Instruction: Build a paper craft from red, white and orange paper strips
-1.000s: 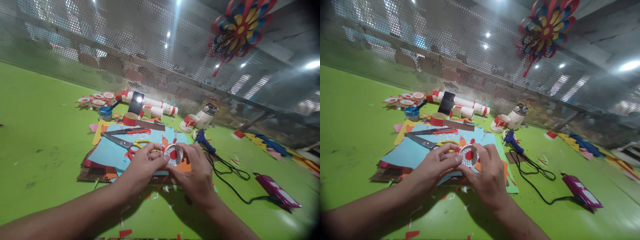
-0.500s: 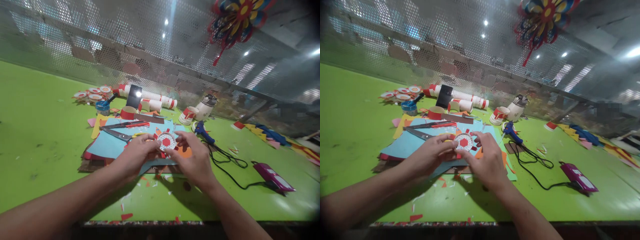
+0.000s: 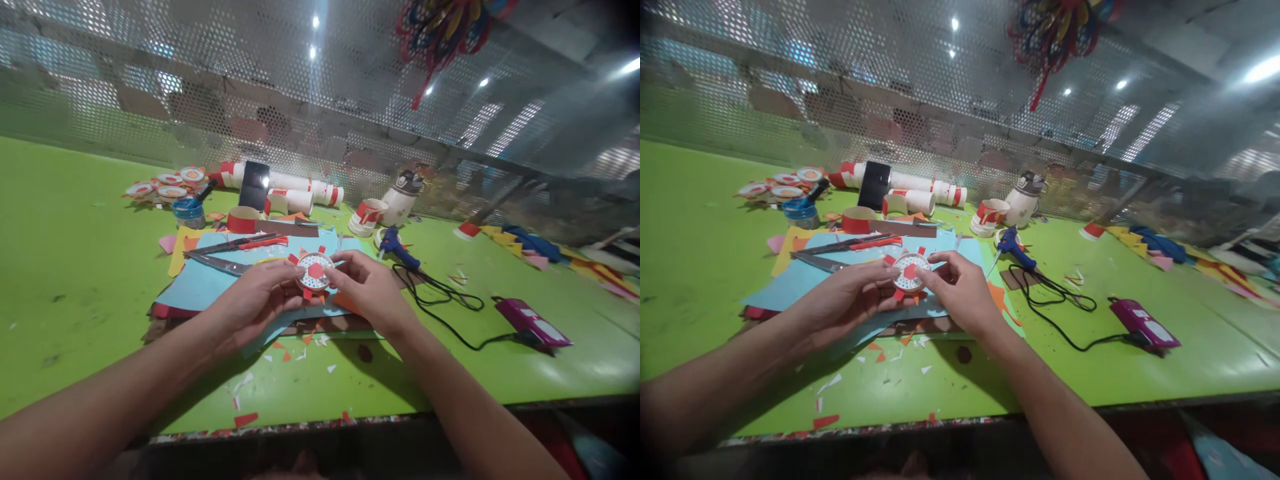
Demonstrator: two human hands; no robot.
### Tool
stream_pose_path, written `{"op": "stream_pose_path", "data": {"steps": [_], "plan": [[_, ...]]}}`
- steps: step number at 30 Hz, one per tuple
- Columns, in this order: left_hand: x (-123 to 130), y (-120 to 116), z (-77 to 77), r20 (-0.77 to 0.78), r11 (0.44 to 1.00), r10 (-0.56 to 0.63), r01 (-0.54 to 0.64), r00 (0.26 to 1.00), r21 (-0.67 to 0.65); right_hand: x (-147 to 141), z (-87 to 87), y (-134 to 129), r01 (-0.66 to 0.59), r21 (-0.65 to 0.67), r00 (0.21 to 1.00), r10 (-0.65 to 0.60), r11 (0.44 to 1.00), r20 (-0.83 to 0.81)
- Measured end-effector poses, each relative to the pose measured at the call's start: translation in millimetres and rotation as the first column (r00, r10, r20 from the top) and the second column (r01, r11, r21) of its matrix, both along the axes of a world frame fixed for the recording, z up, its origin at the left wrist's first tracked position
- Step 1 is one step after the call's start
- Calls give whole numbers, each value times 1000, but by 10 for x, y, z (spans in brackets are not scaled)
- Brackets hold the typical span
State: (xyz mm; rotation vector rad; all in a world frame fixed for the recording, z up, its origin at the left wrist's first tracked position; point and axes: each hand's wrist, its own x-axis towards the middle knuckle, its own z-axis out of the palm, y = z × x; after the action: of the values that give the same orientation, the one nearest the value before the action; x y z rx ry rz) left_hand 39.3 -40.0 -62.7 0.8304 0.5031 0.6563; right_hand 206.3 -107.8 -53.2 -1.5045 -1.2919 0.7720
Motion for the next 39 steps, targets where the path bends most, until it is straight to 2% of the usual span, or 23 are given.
{"op": "stream_pose_path", "data": {"steps": [5, 11, 15, 21, 27, 31, 39], "plan": [[5, -6, -10, -20, 999, 15, -15, 1000, 32, -14, -6, 1, -25, 6, 995, 25, 1000, -94], [27, -46, -17, -28, 994, 9, -6, 1000, 111, -78, -5, -9, 24, 43, 997, -21, 999, -75], [30, -85, 22, -78, 990, 6, 5, 997, 141, -124, -11, -24, 47, 132, 997, -39, 990, -61], [14, -98, 55, -64, 986, -31, 41, 997, 164, -151, 28, -86, 64, 243, 993, -86, 968, 82], [31, -152, 107, -45, 998, -8, 11, 999, 58, -166, -1, -109, 48, 337, 981, -107, 940, 160], [43, -170, 117, -46, 1000, 28, -28, 999, 14, -192, -50, -105, 14, 394, 952, -133, 919, 277], [24, -167, 67, -36, 992, 43, -38, 998, 122, -211, -97, -110, -77, 464, 881, -158, 882, 446]]}}
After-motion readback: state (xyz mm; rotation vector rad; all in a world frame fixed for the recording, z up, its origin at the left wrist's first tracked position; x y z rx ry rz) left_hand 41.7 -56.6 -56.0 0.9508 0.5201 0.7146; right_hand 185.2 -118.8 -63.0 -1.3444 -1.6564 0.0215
